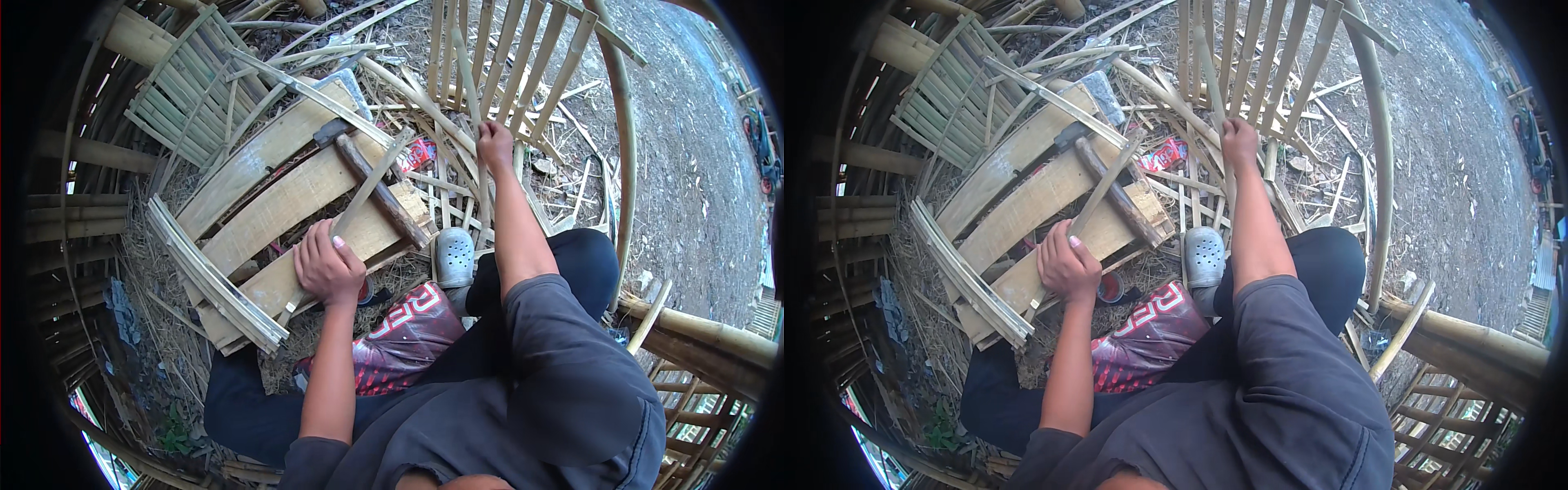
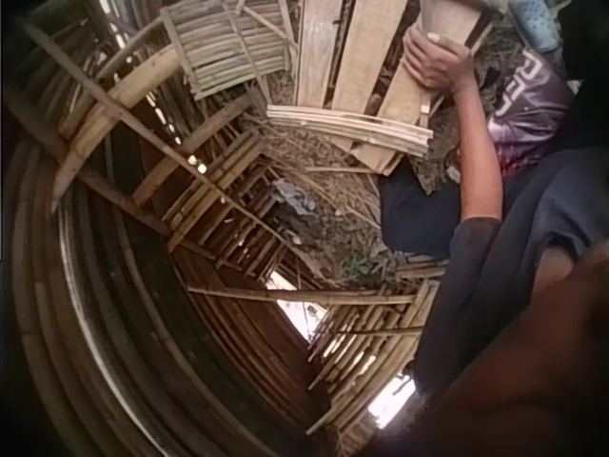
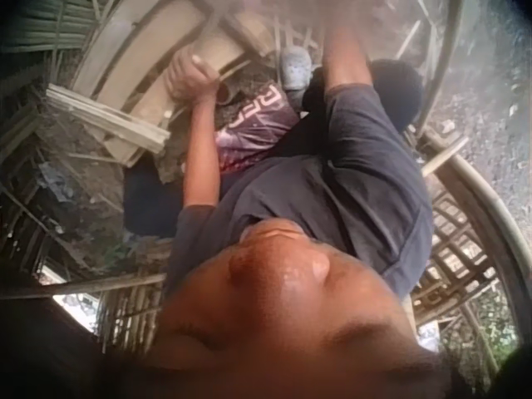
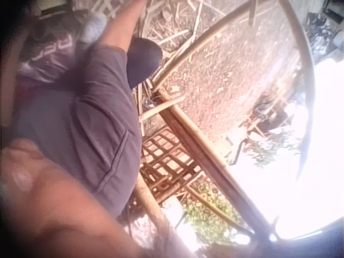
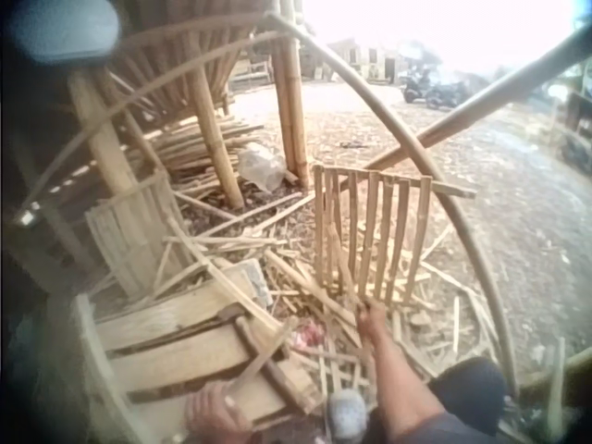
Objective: The person nails thin wooden slats onto a frame using a hammer and then uses a machete to trim a long, thin strip of bamboo.
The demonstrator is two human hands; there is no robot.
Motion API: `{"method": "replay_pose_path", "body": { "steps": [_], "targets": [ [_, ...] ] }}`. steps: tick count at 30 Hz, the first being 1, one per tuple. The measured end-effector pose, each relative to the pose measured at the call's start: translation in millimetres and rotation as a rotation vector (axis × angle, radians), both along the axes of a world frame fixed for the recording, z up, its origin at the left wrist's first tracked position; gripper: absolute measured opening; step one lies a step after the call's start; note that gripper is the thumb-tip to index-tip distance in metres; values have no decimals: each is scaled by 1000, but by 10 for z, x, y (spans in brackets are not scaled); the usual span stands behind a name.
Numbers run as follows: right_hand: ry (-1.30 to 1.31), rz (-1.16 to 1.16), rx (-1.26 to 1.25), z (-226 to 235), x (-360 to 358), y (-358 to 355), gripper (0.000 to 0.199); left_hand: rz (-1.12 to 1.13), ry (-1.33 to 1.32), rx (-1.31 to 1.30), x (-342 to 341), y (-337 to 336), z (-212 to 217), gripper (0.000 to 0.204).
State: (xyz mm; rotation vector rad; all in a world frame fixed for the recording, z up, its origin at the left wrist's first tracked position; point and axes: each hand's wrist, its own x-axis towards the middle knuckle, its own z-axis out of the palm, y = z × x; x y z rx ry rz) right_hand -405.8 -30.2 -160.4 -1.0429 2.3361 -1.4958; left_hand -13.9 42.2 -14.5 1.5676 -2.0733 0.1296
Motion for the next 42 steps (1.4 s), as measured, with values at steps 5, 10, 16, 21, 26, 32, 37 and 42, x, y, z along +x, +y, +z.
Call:
{"method": "replay_pose_path", "body": {
  "steps": [5,10,16,21,26,32,37,42],
  "targets": [
    [-584,133,-436,1033,-111,-298,29,12,14,-15,82,13,4,35],
    [-718,255,-841,2151,-62,-178,45,29,36,15,127,20,-59,36],
    [-817,343,-954,3025,75,9,53,20,63,5,142,35,-19,34],
    [-869,448,-815,3392,474,75,53,7,81,-21,120,43,-5,33],
    [-929,799,-400,3403,1203,148,52,1,105,-53,127,79,11,32],
    [-875,1053,-135,3391,1880,285,54,-14,104,-49,200,85,-18,29],
    [-814,1094,-87,3399,2006,338,56,-9,102,-58,186,83,-23,28],
    [-765,1147,-83,3359,1966,347,54,4,105,-65,193,105,-11,28]
  ]
}}
